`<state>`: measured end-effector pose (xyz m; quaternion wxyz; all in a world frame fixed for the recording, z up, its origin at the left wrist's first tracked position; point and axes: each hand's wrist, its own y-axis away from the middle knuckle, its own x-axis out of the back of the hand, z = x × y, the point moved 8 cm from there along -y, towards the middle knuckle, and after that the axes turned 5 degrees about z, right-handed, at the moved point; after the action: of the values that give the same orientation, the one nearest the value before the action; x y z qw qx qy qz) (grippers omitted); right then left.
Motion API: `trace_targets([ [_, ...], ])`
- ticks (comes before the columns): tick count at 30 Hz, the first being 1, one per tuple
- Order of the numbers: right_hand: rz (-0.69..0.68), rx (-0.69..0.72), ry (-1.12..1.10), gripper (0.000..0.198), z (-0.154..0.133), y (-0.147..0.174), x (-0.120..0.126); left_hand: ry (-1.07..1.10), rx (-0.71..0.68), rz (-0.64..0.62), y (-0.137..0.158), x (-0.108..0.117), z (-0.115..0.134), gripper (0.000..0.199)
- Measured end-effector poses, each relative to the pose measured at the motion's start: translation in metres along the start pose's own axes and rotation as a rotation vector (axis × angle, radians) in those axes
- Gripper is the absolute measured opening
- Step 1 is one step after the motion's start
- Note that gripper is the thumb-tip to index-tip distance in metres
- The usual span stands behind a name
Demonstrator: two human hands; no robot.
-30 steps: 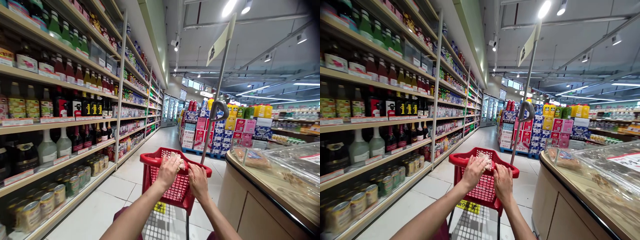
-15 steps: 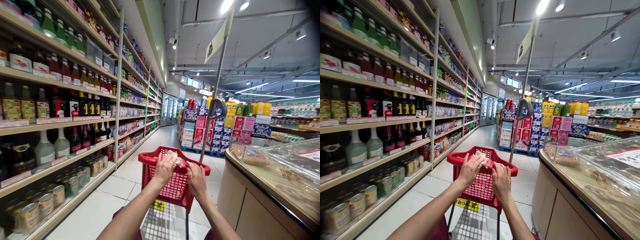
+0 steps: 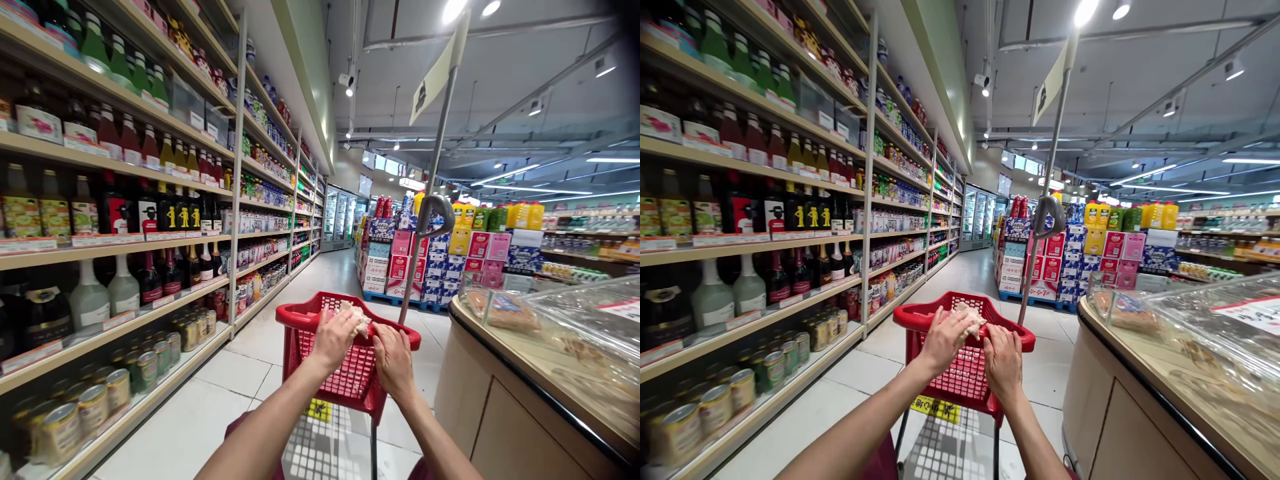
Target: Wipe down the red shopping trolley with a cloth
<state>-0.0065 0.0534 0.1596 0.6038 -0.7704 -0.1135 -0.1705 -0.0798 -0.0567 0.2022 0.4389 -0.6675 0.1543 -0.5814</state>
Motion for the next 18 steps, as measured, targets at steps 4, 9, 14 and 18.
trace_targets([
  [4,-0.01,0.004,-0.009,0.042,-0.001,0.0,0.001,-0.087,0.161,0.028,0.007,0.024,-0.065,0.037],
  [9,0.023,-0.048,-0.006,0.043,-0.002,-0.001,0.0,-0.156,0.432,0.079,0.013,0.04,-0.107,0.035],
  [14,0.0,-0.003,-0.005,0.042,-0.001,0.0,0.001,0.011,0.057,0.01,0.002,0.005,-0.013,0.036],
  [18,-0.022,0.014,-0.014,0.042,-0.001,0.0,0.002,-0.01,0.073,-0.016,0.008,0.015,-0.044,0.037],
])
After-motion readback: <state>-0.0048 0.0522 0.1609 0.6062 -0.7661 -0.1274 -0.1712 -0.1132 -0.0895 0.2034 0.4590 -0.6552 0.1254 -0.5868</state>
